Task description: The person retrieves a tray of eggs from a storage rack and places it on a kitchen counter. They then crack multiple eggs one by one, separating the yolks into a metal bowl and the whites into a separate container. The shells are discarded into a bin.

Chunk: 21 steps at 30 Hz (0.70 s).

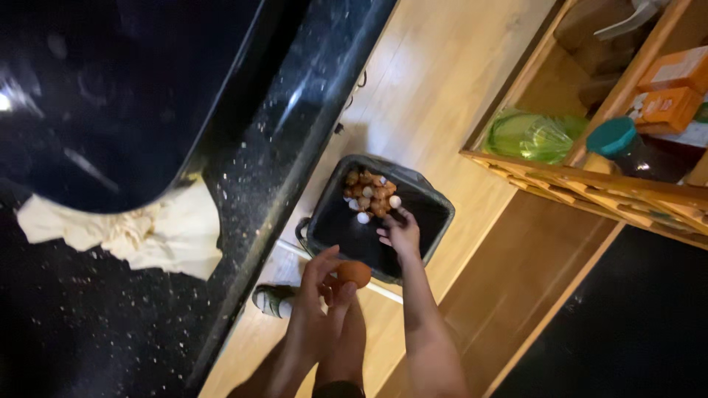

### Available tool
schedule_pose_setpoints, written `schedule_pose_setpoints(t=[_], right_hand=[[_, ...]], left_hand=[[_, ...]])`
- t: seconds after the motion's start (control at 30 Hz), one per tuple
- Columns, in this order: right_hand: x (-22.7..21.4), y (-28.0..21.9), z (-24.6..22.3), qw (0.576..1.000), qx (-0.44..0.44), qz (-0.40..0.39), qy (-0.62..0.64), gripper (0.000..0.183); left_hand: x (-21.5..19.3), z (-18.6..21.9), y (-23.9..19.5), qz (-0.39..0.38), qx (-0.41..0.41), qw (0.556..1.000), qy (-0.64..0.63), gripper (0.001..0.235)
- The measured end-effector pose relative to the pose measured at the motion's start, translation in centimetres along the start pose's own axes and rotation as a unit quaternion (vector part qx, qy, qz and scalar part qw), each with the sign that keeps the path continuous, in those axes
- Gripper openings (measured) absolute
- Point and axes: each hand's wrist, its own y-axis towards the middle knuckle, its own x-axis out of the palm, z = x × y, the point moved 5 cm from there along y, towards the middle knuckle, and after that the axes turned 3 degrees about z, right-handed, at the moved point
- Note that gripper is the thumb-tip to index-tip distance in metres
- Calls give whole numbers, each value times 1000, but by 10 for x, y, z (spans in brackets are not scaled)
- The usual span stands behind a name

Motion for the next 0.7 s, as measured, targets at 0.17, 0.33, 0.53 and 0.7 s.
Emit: schedule_pose_setpoints(t=[0.17,0.33,0.53,0.7], right_hand=[[-3,5,27,995,97,-31,5,81],[-11,1,37,997,57,-32,-49,82],[-23,-25,17,967,64,-113,217,53],[-29,7,50,996,64,-58,-25,38]], left_hand=[[3,2,8,1,-13,1000,-15,62],[3,14,15,10,32,999,3,60],[7,24,18,-6,35,999,-41,56],[3,18,17,-5,44,996,-77,56]])
